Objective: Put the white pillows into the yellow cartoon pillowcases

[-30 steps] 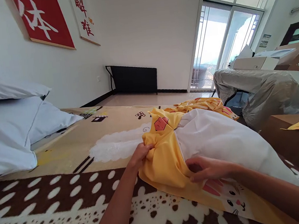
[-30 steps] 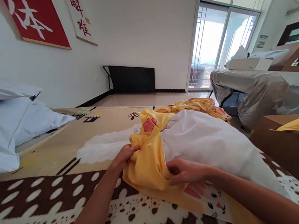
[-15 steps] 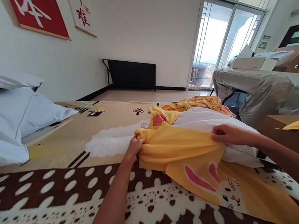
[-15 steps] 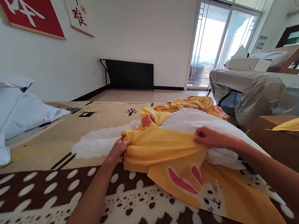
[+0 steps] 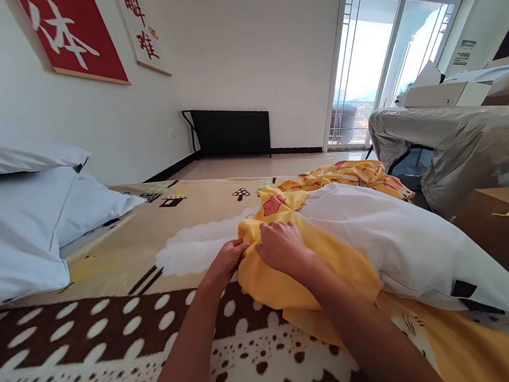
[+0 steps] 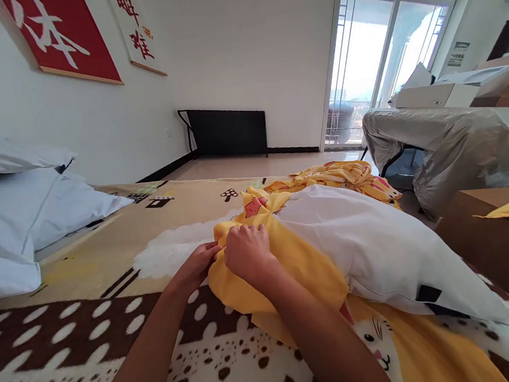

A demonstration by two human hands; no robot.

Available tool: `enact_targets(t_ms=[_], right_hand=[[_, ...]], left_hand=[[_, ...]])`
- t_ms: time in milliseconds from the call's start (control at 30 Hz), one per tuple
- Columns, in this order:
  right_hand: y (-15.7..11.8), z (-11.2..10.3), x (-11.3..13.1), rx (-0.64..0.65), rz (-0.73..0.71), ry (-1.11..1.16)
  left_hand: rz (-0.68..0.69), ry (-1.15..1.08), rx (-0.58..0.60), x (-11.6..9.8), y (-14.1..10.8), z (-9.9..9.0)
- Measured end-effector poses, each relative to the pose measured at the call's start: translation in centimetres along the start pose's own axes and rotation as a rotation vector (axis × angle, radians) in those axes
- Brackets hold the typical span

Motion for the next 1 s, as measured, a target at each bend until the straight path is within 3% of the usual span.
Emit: enact_targets(t_ms=[133,233,300,400,500,600,667,700,867,1000], right_hand=[[1.3,4.5,-1.5,-0.056,0.025,0.121],[1.4,5.9,-2.4,-0.046,0.003,0.201],[1.3,5.6,-2.8,-0.071,0.01,0.275],[0.9,4.3,-3.4,-0.165,0.007,0.407],[0.1,2.7,-4.0,-0.265,0.014,0.452],[-0.7,1.4,-4.8,-0.351,0.031,0.41],[-1.0,0.9,-5.4,-0.427,0.02,0.439],[-1.0,0.8,-5.7,-0.455,0.009,0.498],[-0.4,1.2,-7.2,-0.472,0.064,0.917],[-0.1,1.3,-7.4,-0.407,0.087,1.047]], left_hand=[[0.057,0.041,-0.047,-1.0,-0.1,0.7],[0.053,0.068,-0.084,-1.2,0.0,0.5],[0.056,0.072,-0.111,-1.2,0.1,0.0],[0.059,0.087,-0.256,-1.2,0.0,-1.6],[-0.044,0.114,-0.353,-0.5,-0.3,-2.5],[-0.247,-0.083,-0.062,0.7,-0.3,-0.9],[-0.267,-0.273,0.096,0.8,-0.4,0.4],[-0.228,-0.333,0.104,0.6,-0.4,0.7],[-0.007,-0.344,-0.097,-2.2,-1.7,-0.2],[0.147,-0.333,-0.307,-4.4,-4.3,-1.6]])
Point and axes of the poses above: each hand's wrist, its own y-axis towards the middle knuckle, its own z-axis out of the palm, x = y × z, the point moved 3 cm from there along y, towards the middle knuckle, and after that the axes turned 6 degrees about x, right-handed, at the moved point
